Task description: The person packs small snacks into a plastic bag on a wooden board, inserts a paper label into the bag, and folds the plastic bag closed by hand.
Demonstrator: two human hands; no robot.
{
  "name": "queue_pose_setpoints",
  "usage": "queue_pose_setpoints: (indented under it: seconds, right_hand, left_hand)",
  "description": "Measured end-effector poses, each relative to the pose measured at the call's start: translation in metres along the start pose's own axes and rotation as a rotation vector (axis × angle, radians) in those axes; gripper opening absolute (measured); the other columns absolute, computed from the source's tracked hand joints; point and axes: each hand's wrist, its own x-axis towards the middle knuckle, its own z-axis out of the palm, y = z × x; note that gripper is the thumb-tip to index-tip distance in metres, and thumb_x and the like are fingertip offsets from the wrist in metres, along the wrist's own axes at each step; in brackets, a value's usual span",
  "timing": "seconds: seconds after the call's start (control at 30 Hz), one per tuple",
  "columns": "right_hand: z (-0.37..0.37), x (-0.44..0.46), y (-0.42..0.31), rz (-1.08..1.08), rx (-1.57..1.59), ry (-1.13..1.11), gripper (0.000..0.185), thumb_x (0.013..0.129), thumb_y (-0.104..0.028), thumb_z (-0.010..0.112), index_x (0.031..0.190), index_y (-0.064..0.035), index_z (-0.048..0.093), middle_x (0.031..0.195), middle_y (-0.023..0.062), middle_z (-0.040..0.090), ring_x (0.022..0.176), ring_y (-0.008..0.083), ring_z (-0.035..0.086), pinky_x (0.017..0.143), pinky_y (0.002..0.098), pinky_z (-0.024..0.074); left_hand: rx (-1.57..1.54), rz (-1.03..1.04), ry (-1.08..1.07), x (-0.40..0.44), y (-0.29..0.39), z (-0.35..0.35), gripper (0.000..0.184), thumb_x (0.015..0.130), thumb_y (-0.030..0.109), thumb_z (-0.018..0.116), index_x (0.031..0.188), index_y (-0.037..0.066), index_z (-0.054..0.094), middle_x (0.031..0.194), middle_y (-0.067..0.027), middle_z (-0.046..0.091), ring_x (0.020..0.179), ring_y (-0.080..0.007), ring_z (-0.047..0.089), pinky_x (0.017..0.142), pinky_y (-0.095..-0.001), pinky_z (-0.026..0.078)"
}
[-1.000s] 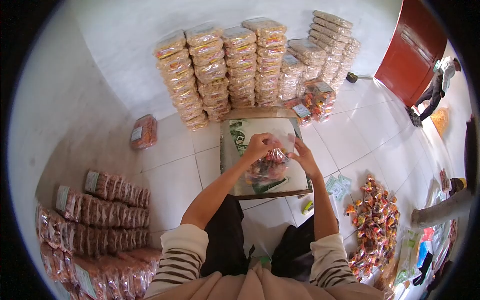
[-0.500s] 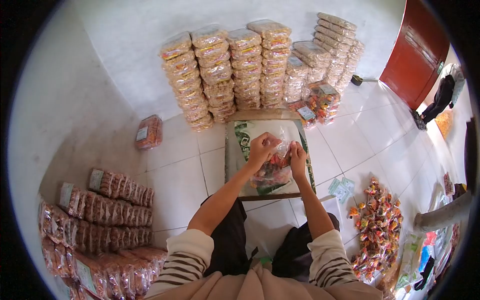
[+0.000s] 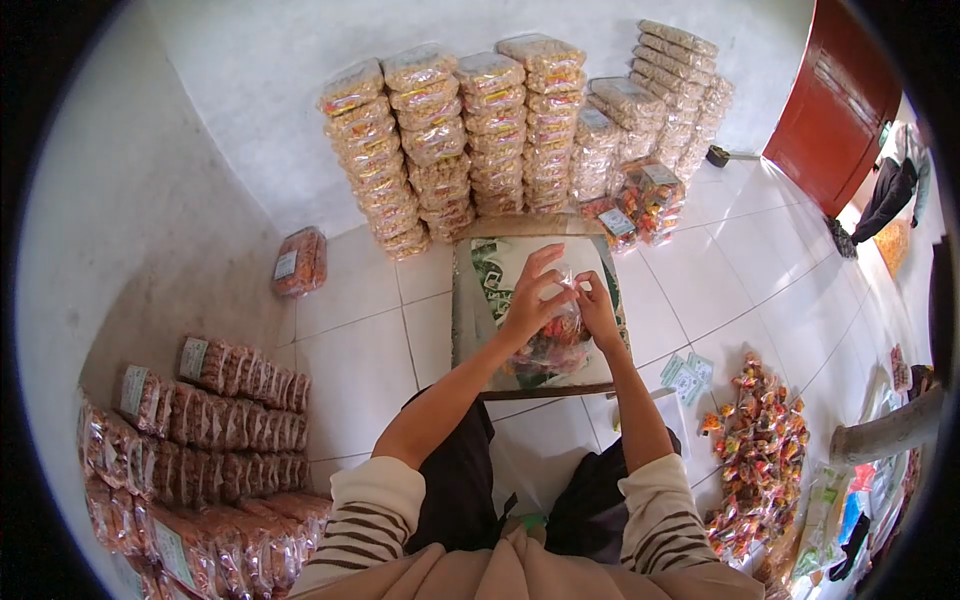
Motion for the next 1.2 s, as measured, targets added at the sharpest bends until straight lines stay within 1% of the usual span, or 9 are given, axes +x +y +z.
queue_pose_setpoints:
  seconds: [0.13,0.23,0.53,0.63,0.73,0.83,0.9,1.07,1.2]
  right_hand:
    - [0.000,0.006,0.010,-0.155,0.010,-0.079,0.007,0.089,-0.009,0.049,0.095,-0.0071,0.044,0.064,-0.0013,0.048,0.053,0.0027,0.041,0.045,0.0194,0.0305]
    - [-0.001,0.005,0.011,-0.015,0.228,-0.184,0.005,0.089,-0.007,0.046,0.094,-0.0075,0.045,0.072,0.0005,0.051,0.055,0.0027,0.043,0.045,0.0185,0.0320]
    - [-0.002,0.011,0.019,-0.053,-0.033,-0.353,0.008,0.083,0.000,0.048,0.087,-0.0031,0.055,0.076,0.0014,0.054,0.075,0.0085,0.050,0.066,0.0245,0.0419]
    - [-0.006,0.012,0.021,-0.216,-0.154,-0.181,0.011,0.084,-0.004,0.049,0.087,-0.0010,0.059,0.081,0.0025,0.057,0.075,0.0111,0.052,0.069,0.0247,0.0426]
    - [-0.021,0.013,0.002,0.034,-0.031,-0.187,0.014,0.083,-0.006,0.051,0.094,-0.0023,0.060,0.088,0.0051,0.060,0.082,0.0144,0.055,0.075,0.0260,0.0429]
    - [-0.023,0.003,-0.020,-0.109,0.004,-0.182,0.014,0.079,-0.006,0.059,0.093,-0.0041,0.061,0.092,0.0067,0.060,0.085,0.0169,0.056,0.078,0.0268,0.0427]
    - [-0.018,-0.006,-0.027,-0.330,-0.248,-0.162,0.016,0.073,-0.006,0.067,0.088,-0.0052,0.062,0.094,0.0075,0.059,0.084,0.0186,0.056,0.077,0.0288,0.0434]
    - [-0.011,-0.012,-0.014,-0.213,-0.275,-0.094,0.016,0.068,-0.005,0.071,0.082,-0.0044,0.062,0.092,0.0052,0.059,0.090,0.0214,0.053,0.079,0.0315,0.0424]
    - [-0.009,-0.011,-0.006,-0.387,-0.455,0.054,0.016,0.068,-0.006,0.071,0.082,-0.0043,0.062,0.088,0.0069,0.058,0.088,0.0234,0.054,0.076,0.0315,0.0426]
  left_hand:
    - [-0.236,-0.125,-0.022,-0.005,0.002,0.005,0.019,0.074,0.016,0.067,0.081,0.001,0.057,0.091,-0.0112,0.053,0.085,-0.0259,0.053,0.075,-0.0354,0.043]
    - [-0.073,-0.205,-0.122,-0.009,0.003,0.003,0.021,0.075,0.016,0.066,0.084,0.000,0.055,0.086,-0.0119,0.052,0.082,-0.0288,0.053,0.072,-0.0366,0.042]
    - [0.133,-0.183,-0.053,-0.014,-0.002,0.005,0.024,0.078,0.014,0.063,0.089,-0.002,0.051,0.078,-0.0148,0.048,0.066,-0.0341,0.050,0.058,-0.0378,0.040]
    - [0.084,-0.281,-0.114,-0.013,-0.003,0.005,0.022,0.079,0.013,0.062,0.090,-0.003,0.050,0.080,-0.0159,0.049,0.064,-0.0346,0.051,0.056,-0.0387,0.039]
    - [0.057,-0.349,-0.018,-0.008,-0.004,0.005,0.020,0.080,0.011,0.060,0.090,-0.003,0.050,0.082,-0.0165,0.051,0.063,-0.0355,0.051,0.055,-0.0391,0.039]
    - [0.075,-0.351,0.020,-0.003,-0.003,0.003,0.017,0.081,0.009,0.059,0.090,-0.003,0.049,0.082,-0.0166,0.051,0.064,-0.0368,0.051,0.055,-0.0391,0.039]
    - [0.147,-0.229,0.040,0.001,-0.003,0.001,0.016,0.084,0.013,0.058,0.086,-0.001,0.049,0.073,-0.0157,0.054,0.056,-0.0300,0.051,0.054,-0.0331,0.041]
    - [0.085,-0.262,0.022,-0.003,-0.010,0.000,0.018,0.084,0.013,0.057,0.090,-0.002,0.050,0.074,-0.0171,0.055,0.060,-0.0334,0.052,0.057,-0.0349,0.042]
    - [0.144,-0.339,0.094,-0.007,-0.010,0.003,0.018,0.084,0.012,0.057,0.091,-0.003,0.051,0.071,-0.0176,0.055,0.060,-0.0335,0.053,0.057,-0.0350,0.043]
